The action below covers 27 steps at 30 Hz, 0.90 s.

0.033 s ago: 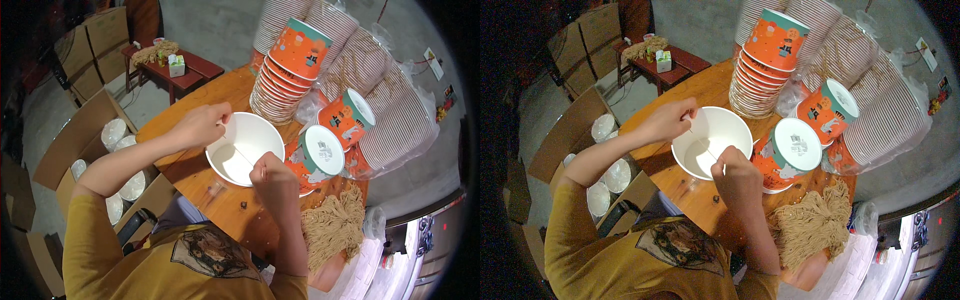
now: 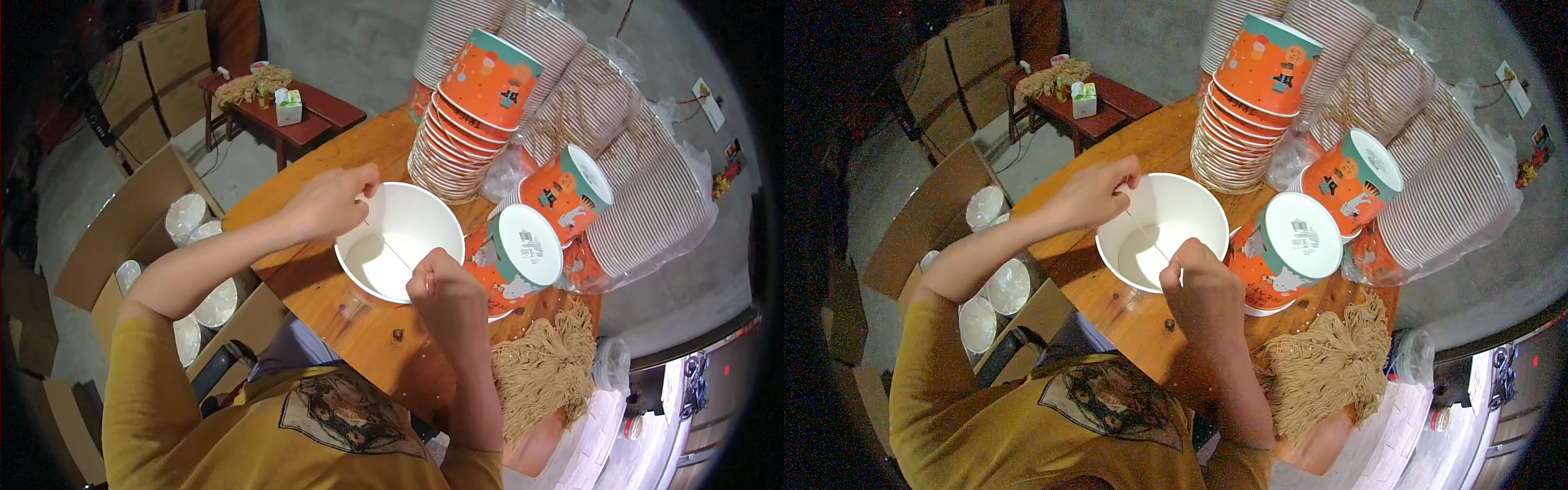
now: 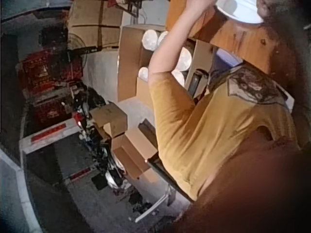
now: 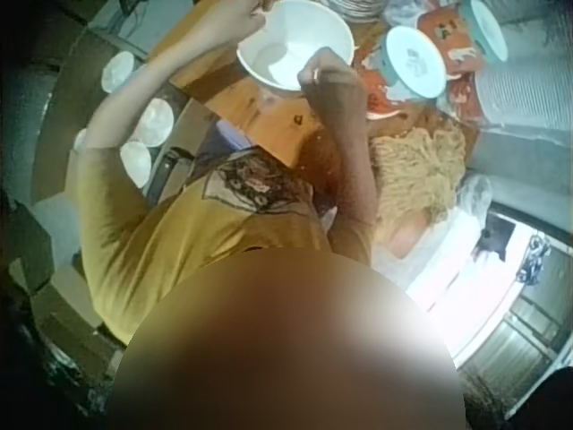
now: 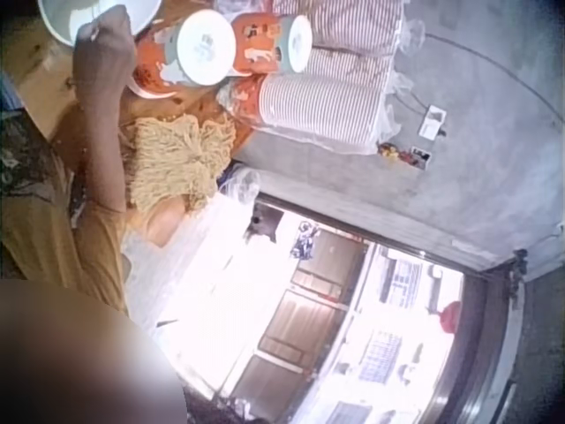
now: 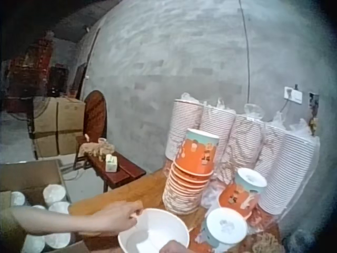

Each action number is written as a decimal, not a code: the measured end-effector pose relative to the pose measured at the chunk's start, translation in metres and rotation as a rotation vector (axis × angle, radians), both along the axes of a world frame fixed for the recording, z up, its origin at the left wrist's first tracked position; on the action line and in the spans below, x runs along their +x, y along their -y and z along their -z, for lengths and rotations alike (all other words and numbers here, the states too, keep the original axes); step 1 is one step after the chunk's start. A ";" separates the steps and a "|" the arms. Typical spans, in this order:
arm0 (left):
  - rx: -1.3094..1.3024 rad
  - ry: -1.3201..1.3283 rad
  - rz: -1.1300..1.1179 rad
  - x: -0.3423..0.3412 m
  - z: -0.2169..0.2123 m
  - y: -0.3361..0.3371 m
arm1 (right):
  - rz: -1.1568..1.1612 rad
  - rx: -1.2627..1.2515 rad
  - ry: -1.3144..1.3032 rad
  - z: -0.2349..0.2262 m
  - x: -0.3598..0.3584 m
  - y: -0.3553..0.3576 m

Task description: Attaching elastic strings to paper cups.

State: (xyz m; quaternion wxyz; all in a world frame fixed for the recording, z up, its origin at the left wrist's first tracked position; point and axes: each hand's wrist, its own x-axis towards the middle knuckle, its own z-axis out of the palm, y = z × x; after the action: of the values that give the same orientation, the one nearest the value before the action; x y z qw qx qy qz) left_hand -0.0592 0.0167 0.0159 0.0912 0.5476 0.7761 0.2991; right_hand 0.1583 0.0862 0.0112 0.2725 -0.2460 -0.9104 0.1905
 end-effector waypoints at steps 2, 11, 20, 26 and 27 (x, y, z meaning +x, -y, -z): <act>-0.051 -0.053 -0.010 0.000 -0.004 -0.005 | 0.004 -0.010 0.010 -0.001 -0.002 0.000; 0.057 -0.300 0.124 -0.007 0.005 -0.022 | -0.039 -0.508 -0.380 -0.005 -0.004 -0.019; 0.118 -0.051 0.226 -0.003 0.005 -0.024 | -0.251 -1.442 -0.928 -0.016 0.003 -0.035; 0.343 -0.437 0.147 -0.002 0.008 -0.034 | -0.416 -1.660 -1.074 -0.018 0.002 -0.034; 0.420 -0.329 0.193 0.004 0.008 -0.032 | -0.446 -1.684 -1.066 -0.018 0.001 -0.034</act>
State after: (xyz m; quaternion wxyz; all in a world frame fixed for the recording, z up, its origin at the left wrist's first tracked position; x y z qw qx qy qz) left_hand -0.0556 0.0490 0.0074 -0.1234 0.6671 0.6457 0.3503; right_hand 0.1598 0.1204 0.0297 0.3391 -0.0658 -0.2660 0.9000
